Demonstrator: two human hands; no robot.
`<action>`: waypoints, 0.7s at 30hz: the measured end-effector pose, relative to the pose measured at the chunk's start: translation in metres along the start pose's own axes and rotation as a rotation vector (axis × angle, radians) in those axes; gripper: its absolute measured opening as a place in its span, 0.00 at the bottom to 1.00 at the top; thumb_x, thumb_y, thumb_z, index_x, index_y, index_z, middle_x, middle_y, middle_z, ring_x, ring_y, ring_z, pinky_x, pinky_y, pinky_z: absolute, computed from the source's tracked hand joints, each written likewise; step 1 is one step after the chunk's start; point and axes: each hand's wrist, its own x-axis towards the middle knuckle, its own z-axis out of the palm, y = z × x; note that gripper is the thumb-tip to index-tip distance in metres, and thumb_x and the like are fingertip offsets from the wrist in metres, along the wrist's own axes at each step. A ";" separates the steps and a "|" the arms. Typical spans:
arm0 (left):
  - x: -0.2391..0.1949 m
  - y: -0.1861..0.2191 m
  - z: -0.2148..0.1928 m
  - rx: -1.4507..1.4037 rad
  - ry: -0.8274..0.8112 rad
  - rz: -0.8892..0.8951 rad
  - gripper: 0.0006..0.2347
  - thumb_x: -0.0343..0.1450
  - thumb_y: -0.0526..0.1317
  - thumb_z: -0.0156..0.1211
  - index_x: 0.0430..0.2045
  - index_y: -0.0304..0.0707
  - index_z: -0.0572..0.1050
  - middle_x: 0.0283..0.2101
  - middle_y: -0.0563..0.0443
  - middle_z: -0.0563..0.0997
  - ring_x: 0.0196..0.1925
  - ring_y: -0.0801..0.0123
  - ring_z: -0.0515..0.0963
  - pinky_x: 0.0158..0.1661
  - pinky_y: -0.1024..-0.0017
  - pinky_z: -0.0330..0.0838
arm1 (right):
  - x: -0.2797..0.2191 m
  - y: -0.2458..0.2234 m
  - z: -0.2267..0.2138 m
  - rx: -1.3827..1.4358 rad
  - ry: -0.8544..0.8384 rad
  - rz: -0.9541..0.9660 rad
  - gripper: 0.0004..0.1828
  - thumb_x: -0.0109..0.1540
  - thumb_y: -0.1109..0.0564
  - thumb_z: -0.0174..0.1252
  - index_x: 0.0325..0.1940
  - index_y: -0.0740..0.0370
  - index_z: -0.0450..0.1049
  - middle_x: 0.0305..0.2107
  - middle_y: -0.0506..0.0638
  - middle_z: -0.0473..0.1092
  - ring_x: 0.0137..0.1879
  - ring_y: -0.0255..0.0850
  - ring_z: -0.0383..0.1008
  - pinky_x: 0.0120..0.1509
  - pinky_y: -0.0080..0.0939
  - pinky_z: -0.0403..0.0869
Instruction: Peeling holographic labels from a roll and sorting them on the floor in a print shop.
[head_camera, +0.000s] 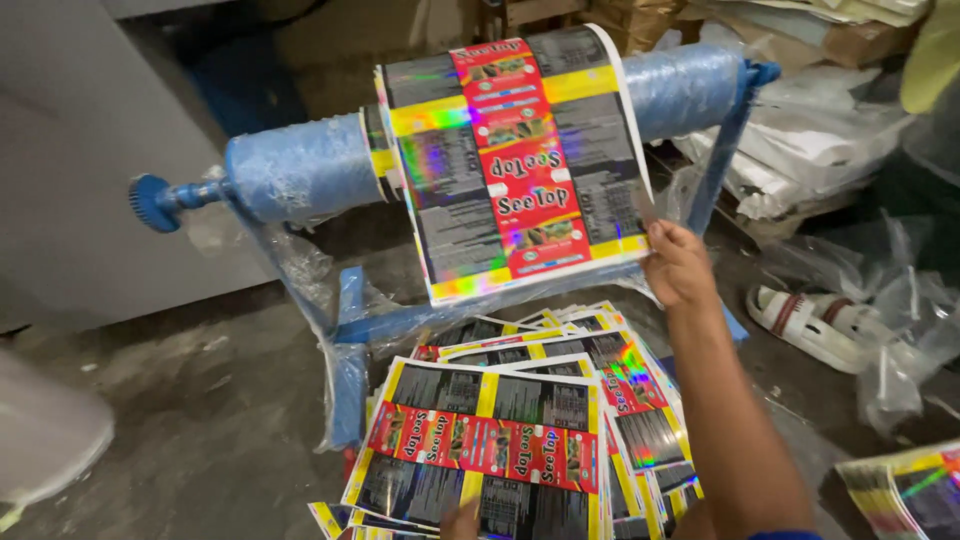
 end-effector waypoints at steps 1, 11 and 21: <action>0.029 -0.011 0.004 -0.001 -0.036 0.009 0.21 0.79 0.51 0.57 0.52 0.26 0.70 0.47 0.41 0.71 0.49 0.56 0.72 0.48 0.52 0.68 | -0.003 0.002 -0.004 -0.015 0.003 0.014 0.08 0.69 0.56 0.57 0.48 0.63 0.74 0.39 0.48 0.75 0.43 0.39 0.76 0.49 0.45 0.74; 0.255 0.102 0.151 -0.178 -0.753 -0.141 0.38 0.72 0.69 0.38 0.63 0.31 0.68 0.59 0.38 0.78 0.59 0.52 0.78 0.59 0.55 0.71 | -0.102 0.024 -0.069 0.107 -0.134 0.053 0.08 0.71 0.58 0.58 0.39 0.60 0.68 0.38 0.49 0.69 0.45 0.42 0.72 0.53 0.47 0.72; 0.265 0.169 0.211 -0.148 -0.911 0.045 0.14 0.73 0.41 0.61 0.50 0.31 0.75 0.46 0.43 0.83 0.43 0.60 0.84 0.43 0.58 0.82 | -0.222 0.064 -0.141 0.078 0.135 0.268 0.06 0.69 0.59 0.52 0.49 0.62 0.71 0.41 0.52 0.73 0.46 0.43 0.74 0.52 0.50 0.72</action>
